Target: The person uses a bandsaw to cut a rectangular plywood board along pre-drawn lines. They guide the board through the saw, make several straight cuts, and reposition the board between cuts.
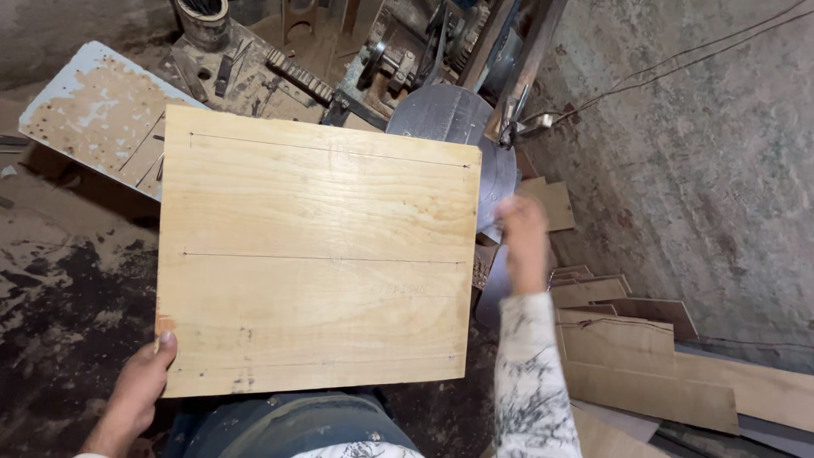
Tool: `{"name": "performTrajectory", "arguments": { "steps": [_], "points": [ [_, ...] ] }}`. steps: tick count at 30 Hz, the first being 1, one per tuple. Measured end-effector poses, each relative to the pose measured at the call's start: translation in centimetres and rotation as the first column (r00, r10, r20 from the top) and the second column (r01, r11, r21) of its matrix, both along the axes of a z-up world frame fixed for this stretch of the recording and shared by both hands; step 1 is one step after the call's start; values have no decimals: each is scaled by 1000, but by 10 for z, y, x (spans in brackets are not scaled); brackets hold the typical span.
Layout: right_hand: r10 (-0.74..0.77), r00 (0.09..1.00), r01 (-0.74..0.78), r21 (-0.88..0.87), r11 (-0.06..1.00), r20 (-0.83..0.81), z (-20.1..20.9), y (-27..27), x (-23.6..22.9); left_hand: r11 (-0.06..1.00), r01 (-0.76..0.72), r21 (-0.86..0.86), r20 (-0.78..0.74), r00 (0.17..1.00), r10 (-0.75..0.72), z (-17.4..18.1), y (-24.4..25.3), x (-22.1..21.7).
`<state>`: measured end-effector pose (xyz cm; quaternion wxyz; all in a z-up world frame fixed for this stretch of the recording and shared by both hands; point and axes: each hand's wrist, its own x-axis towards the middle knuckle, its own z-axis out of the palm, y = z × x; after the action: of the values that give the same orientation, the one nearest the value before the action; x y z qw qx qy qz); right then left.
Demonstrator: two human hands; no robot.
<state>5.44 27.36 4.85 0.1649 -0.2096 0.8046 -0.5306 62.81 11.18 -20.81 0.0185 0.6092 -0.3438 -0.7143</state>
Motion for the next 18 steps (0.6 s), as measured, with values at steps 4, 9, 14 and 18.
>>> {"name": "performTrajectory", "arguments": {
  "steps": [4, 9, 14, 18],
  "points": [
    [-81, 978, -19, 468, 884, 192, -66, 45, 57, 991, -93, 96, -99, 990, 103, -1, 5, -9],
    [-27, 891, 10, 40, 999, 454, -82, 69, 84, 902, -425, 81, -107, 896, 431, -11, 37, -20],
    [100, 898, -89, -46, 995, 429, -61, 65, 81, 821, -568, -47, -103, 821, 562, -18, 79, -11],
    [301, 875, -269, -137, 953, 380, -41, 48, 80, 762, -636, -126, -215, 767, 605, -29, 132, 0]
  ]
}}
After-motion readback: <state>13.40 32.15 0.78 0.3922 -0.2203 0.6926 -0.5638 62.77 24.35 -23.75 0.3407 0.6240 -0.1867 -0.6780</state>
